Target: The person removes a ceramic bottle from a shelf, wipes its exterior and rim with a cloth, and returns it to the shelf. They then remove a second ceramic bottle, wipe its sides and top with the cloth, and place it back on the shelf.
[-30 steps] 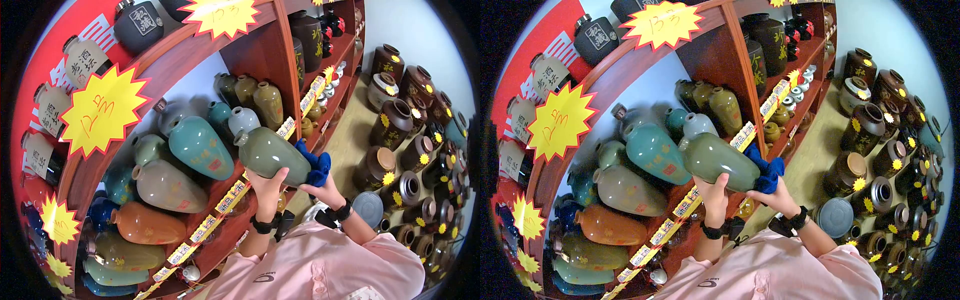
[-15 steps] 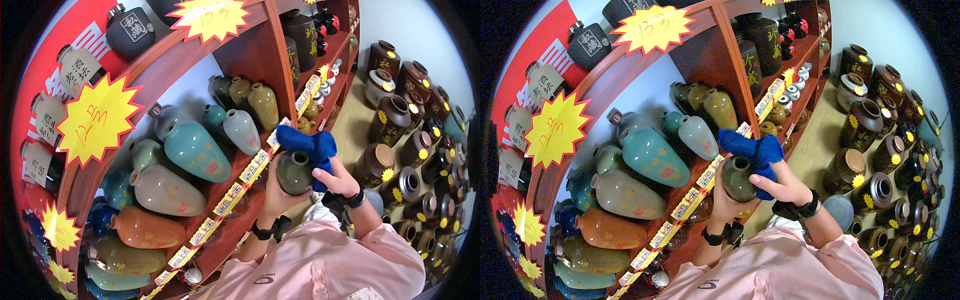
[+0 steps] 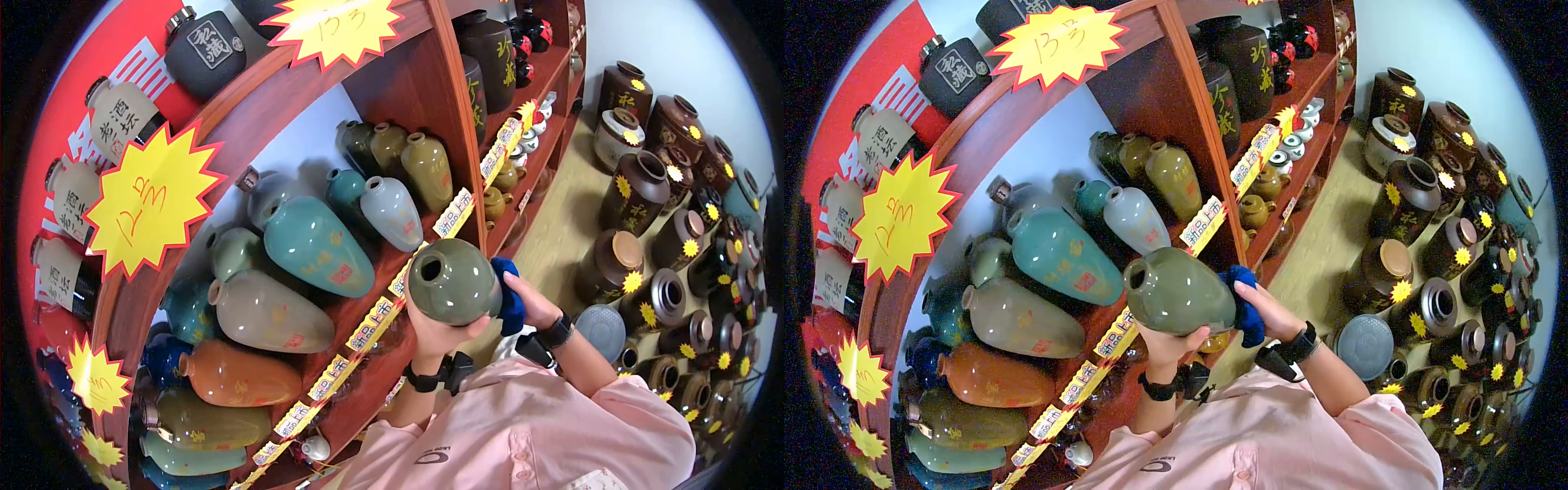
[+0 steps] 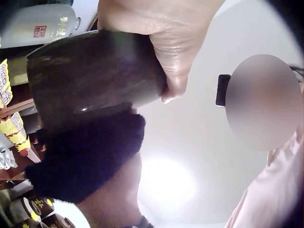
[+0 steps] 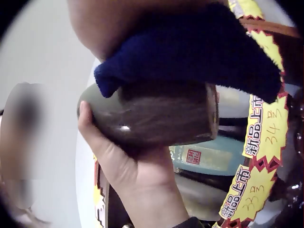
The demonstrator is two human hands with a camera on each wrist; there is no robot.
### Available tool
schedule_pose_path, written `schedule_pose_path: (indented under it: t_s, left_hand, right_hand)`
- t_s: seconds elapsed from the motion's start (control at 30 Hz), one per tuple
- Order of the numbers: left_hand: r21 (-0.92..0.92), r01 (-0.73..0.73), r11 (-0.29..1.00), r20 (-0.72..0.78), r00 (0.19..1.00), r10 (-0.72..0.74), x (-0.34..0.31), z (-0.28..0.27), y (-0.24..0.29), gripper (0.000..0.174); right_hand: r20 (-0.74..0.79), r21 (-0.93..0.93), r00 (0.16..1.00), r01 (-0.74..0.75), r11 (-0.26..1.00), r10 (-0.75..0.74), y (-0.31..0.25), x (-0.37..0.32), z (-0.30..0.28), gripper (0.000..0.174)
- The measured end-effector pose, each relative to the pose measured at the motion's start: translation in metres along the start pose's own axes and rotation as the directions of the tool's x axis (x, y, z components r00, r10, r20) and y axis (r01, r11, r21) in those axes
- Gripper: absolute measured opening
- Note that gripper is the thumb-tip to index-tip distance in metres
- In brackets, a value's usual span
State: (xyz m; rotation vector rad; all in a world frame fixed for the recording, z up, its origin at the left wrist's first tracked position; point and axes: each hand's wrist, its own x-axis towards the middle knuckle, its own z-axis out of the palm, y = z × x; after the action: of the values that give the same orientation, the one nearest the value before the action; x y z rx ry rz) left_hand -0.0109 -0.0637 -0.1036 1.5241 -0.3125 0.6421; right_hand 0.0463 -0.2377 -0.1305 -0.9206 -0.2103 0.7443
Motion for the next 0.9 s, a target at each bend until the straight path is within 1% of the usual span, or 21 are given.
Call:
schedule_pose_path:
  t_s: [0.07,0.1,0.2,0.23,0.3,0.33,0.37,0.4,0.43,0.5,0.53,0.57,0.6,0.67,0.7,0.8,0.83,0.87,0.9]
  left_hand:
    - [-0.085,0.074,0.994,0.017,0.997,-0.073,0.003,-0.004,-0.004,0.111]
    - [-0.128,0.111,0.986,0.028,0.994,-0.108,0.006,-0.005,-0.005,0.111]
    - [-0.178,0.065,0.982,0.091,0.995,-0.050,0.021,-0.007,-0.008,0.107]
    - [-0.155,0.054,0.986,0.074,0.996,-0.043,0.024,-0.007,-0.010,0.105]
    - [-0.107,0.033,0.994,0.038,0.999,-0.029,0.029,-0.008,-0.016,0.100]
    - [-0.164,0.049,0.985,-0.021,0.998,-0.054,0.031,-0.002,-0.006,0.097]
    - [-0.221,0.062,0.973,-0.078,0.994,-0.081,0.031,0.009,0.009,0.095]
    - [-0.277,0.072,0.958,-0.133,0.985,-0.112,0.032,0.017,0.017,0.093]
    - [-0.279,0.055,0.959,-0.135,0.986,-0.096,0.030,0.018,0.008,0.089]
    - [-0.197,0.112,0.974,-0.236,0.959,-0.158,0.030,0.027,0.003,0.084]
    - [-0.160,0.142,0.977,-0.289,0.940,-0.184,0.032,0.030,0.003,0.082]
    - [-0.261,0.184,0.947,-0.333,0.904,-0.268,0.034,0.031,0.006,0.077]
    - [-0.247,0.181,0.952,-0.325,0.910,-0.258,0.034,0.030,0.004,0.076]
    - [-0.213,0.178,0.961,-0.300,0.924,-0.238,0.032,0.025,-0.005,0.074]
    - [-0.186,0.145,0.972,-0.298,0.934,-0.197,0.033,0.023,-0.010,0.083]
    - [-0.086,0.043,0.995,-0.117,0.992,-0.053,0.029,0.018,-0.007,0.090]
    - [-0.076,0.071,0.995,-0.024,0.997,-0.073,0.028,0.019,-0.005,0.098]
    - [-0.121,0.061,0.991,0.019,0.998,-0.059,0.026,0.022,-0.003,0.099]
    - [-0.166,0.051,0.985,0.059,0.997,-0.042,0.024,0.027,0.000,0.101]
  right_hand:
    - [0.060,0.192,0.997,-0.050,0.980,0.039,0.003,-0.006,-0.001,0.065]
    - [0.125,0.259,0.992,-0.012,0.966,-0.021,0.007,-0.005,-0.002,0.072]
    - [0.078,0.079,0.995,0.056,0.995,-0.062,0.011,-0.010,0.003,0.074]
    - [0.069,0.144,0.996,0.038,0.989,-0.048,0.012,-0.010,0.002,0.073]
    - [-0.056,0.091,0.991,0.123,0.988,-0.118,0.011,-0.009,0.005,0.069]
    - [-0.117,0.060,0.981,0.161,0.985,-0.154,0.010,-0.008,0.008,0.068]
    - [-0.162,-0.011,0.959,0.234,0.972,-0.232,0.005,-0.007,0.013,0.065]
    - [-0.156,-0.119,0.939,0.291,0.949,-0.308,0.002,-0.008,0.018,0.064]
    - [-0.142,-0.226,0.914,0.343,0.912,-0.379,0.000,-0.009,0.022,0.063]
    - [-0.076,-0.427,0.859,0.431,0.795,-0.507,-0.005,-0.015,0.034,0.058]
    - [-0.078,-0.459,0.852,0.431,0.777,-0.518,-0.003,-0.014,0.033,0.056]
    - [-0.080,-0.490,0.844,0.430,0.758,-0.530,0.002,-0.013,0.031,0.055]
    - [-0.082,-0.520,0.836,0.429,0.738,-0.543,0.001,-0.012,0.034,0.054]
    - [-0.227,-0.444,0.906,0.231,0.866,-0.358,-0.011,-0.023,0.045,0.045]
    - [-0.262,-0.420,0.926,0.144,0.896,-0.272,-0.019,-0.025,0.048,0.043]
    - [-0.135,-0.449,0.925,0.261,0.855,-0.354,-0.026,-0.017,0.044,0.041]
    - [-0.056,-0.466,0.891,0.376,0.801,-0.451,-0.027,-0.012,0.043,0.042]
    - [0.025,-0.473,0.842,0.485,0.736,-0.538,-0.030,-0.008,0.041,0.042]
    - [0.047,-0.520,0.837,0.487,0.702,-0.546,-0.041,-0.011,0.043,0.043]
